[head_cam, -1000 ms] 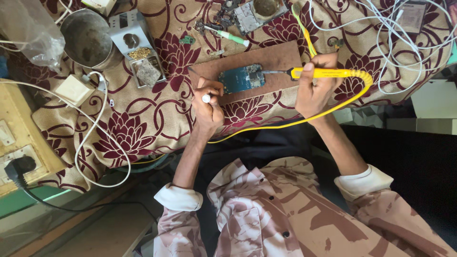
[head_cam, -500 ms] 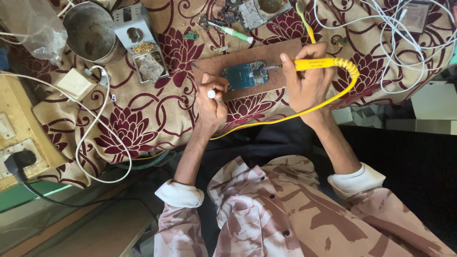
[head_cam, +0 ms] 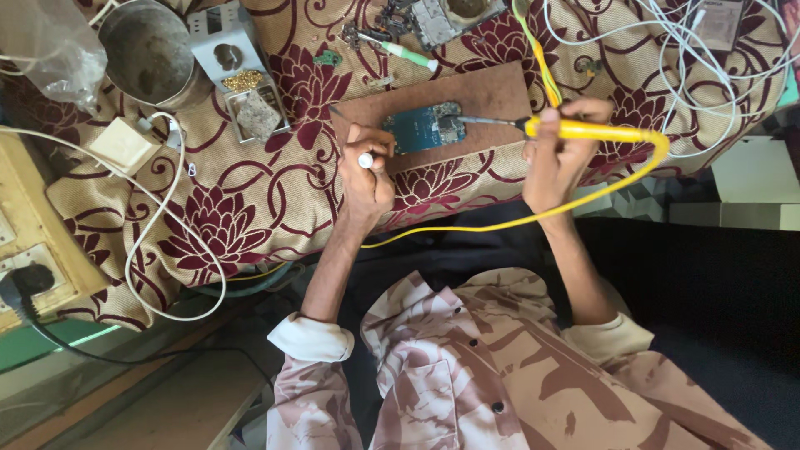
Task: The person uses a soldering iron and solder wire to attach components to a small blue circuit board. They repeatedly apply the soldering iron to different points on the board while feeding solder with the other hand. The board remains on a wooden mat throughout the process.
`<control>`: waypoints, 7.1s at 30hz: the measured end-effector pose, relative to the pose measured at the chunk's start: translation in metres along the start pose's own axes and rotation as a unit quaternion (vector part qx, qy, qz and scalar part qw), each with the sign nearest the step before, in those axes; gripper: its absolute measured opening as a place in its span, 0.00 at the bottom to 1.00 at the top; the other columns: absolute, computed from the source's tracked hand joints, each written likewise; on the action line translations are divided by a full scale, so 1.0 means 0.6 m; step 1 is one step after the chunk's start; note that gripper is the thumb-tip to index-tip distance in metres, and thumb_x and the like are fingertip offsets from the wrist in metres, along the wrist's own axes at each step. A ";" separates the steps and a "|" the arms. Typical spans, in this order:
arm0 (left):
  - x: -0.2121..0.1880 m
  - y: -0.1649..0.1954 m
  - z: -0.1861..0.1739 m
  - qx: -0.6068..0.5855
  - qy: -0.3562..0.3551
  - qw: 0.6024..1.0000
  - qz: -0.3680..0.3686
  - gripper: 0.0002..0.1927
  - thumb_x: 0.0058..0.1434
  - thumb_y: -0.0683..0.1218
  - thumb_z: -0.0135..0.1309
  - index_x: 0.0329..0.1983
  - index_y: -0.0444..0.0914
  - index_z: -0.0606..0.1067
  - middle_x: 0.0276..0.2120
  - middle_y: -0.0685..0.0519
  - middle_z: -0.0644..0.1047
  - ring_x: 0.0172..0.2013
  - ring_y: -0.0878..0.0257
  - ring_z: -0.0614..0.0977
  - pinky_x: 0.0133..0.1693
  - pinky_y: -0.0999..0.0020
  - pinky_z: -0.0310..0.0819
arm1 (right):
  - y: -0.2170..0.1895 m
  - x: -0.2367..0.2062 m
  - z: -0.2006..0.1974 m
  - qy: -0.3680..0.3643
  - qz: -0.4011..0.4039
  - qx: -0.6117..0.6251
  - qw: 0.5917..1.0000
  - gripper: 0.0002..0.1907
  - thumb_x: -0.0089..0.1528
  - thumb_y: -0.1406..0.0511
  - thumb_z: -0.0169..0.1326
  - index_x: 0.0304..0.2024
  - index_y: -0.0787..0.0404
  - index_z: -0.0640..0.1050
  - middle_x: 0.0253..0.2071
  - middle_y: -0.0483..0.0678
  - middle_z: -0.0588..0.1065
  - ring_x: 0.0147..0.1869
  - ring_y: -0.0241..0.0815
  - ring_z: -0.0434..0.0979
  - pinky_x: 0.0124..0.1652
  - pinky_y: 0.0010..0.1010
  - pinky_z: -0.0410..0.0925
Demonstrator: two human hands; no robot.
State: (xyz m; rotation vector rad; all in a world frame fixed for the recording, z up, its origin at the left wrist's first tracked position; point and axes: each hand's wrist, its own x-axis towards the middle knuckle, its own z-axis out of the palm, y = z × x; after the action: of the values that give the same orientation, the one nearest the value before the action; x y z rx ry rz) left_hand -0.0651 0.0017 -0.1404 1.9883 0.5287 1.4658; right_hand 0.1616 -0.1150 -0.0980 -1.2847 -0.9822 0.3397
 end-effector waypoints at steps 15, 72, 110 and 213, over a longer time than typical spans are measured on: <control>0.006 0.003 0.004 -0.004 0.016 1.000 0.010 0.12 0.79 0.50 0.36 0.46 0.36 0.61 0.35 0.43 0.75 0.31 0.58 0.75 0.34 0.63 0.70 | 0.141 0.010 -0.027 0.158 0.037 0.321 0.933 0.12 0.71 0.63 0.49 0.54 0.53 0.61 0.37 0.46 0.65 0.19 0.33 0.54 0.19 0.21 0.50; 0.001 0.004 0.001 -0.005 0.008 1.000 -0.010 0.14 0.80 0.51 0.37 0.46 0.35 0.60 0.34 0.43 0.74 0.31 0.55 0.74 0.35 0.62 0.70 | 0.001 0.010 0.029 -0.024 -0.129 -0.174 0.976 0.08 0.68 0.76 0.52 0.44 0.69 0.65 0.42 0.53 0.62 0.38 0.40 0.65 0.38 0.33 0.62; 0.003 -0.016 0.010 0.002 0.028 0.999 0.024 0.17 0.78 0.53 0.37 0.42 0.34 0.62 0.31 0.44 0.75 0.29 0.55 0.77 0.33 0.62 0.72 | 0.031 0.207 0.085 0.057 -0.185 -0.190 0.963 0.10 0.75 0.64 0.50 0.45 0.67 0.70 0.32 0.51 0.75 0.35 0.43 0.77 0.35 0.35 0.67; -0.014 -0.021 0.002 0.008 0.025 1.000 0.008 0.13 0.78 0.51 0.34 0.45 0.36 0.59 0.30 0.44 0.75 0.27 0.63 0.72 0.29 0.68 0.63 | 0.129 0.015 -0.006 0.042 0.030 0.175 0.983 0.12 0.76 0.61 0.46 0.42 0.62 0.66 0.30 0.43 0.63 0.29 0.32 0.63 0.30 0.24 0.62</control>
State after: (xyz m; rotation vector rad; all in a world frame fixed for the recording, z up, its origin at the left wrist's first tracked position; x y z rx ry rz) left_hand -0.0662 0.0055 -0.1549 1.9775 0.5485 1.5298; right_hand 0.1926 -0.0878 -0.1644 -1.0002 -0.7718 0.4787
